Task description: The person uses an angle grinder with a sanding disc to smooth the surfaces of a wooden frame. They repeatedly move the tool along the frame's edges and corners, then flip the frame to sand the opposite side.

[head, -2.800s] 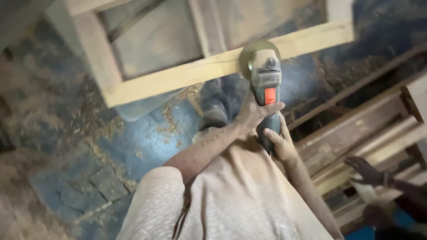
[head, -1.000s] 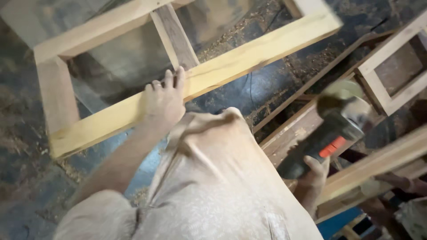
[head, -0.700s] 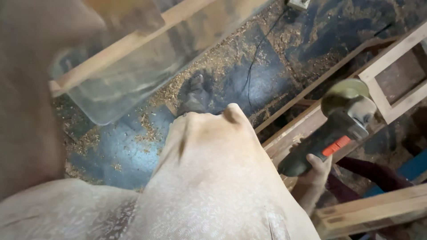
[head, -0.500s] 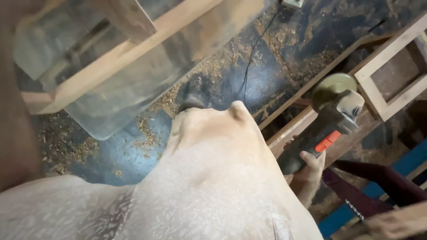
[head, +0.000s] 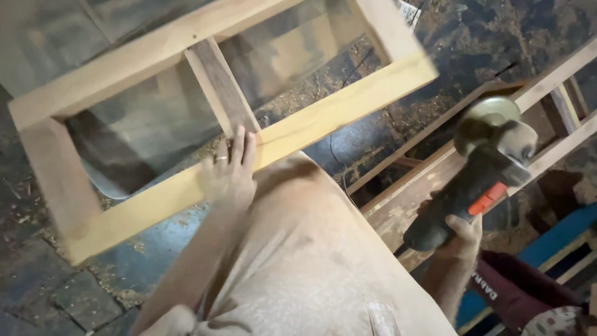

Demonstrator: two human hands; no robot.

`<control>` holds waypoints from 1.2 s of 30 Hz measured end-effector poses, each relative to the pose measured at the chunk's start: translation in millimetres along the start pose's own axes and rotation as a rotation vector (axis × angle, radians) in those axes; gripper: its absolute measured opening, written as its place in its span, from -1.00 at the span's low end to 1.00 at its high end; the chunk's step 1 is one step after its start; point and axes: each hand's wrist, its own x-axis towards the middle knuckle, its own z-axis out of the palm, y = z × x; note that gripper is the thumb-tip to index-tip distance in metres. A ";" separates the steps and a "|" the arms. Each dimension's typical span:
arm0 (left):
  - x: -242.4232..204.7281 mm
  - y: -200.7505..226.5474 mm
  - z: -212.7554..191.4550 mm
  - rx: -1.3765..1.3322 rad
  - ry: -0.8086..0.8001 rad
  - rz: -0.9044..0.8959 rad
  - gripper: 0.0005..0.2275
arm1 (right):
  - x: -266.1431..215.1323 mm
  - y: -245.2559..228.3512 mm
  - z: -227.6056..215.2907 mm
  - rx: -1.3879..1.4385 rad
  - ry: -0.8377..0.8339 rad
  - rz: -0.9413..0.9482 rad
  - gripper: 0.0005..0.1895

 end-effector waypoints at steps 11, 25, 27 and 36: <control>41.7 8.8 82.3 -0.231 -0.169 -0.017 -0.08 | 147.5 27.8 102.5 0.138 -0.400 0.147 -0.33; 371.2 76.7 125.1 -1.972 -0.434 -0.557 -0.38 | 354.1 44.1 240.5 0.003 -0.401 0.115 -0.19; 384.5 83.7 125.2 -2.014 -0.358 -0.508 -0.35 | 372.3 42.5 230.1 0.018 -0.381 0.141 -0.16; 406.6 110.5 124.8 -1.999 -0.245 -0.443 -0.39 | 375.6 37.8 209.3 0.080 -0.213 0.392 -0.17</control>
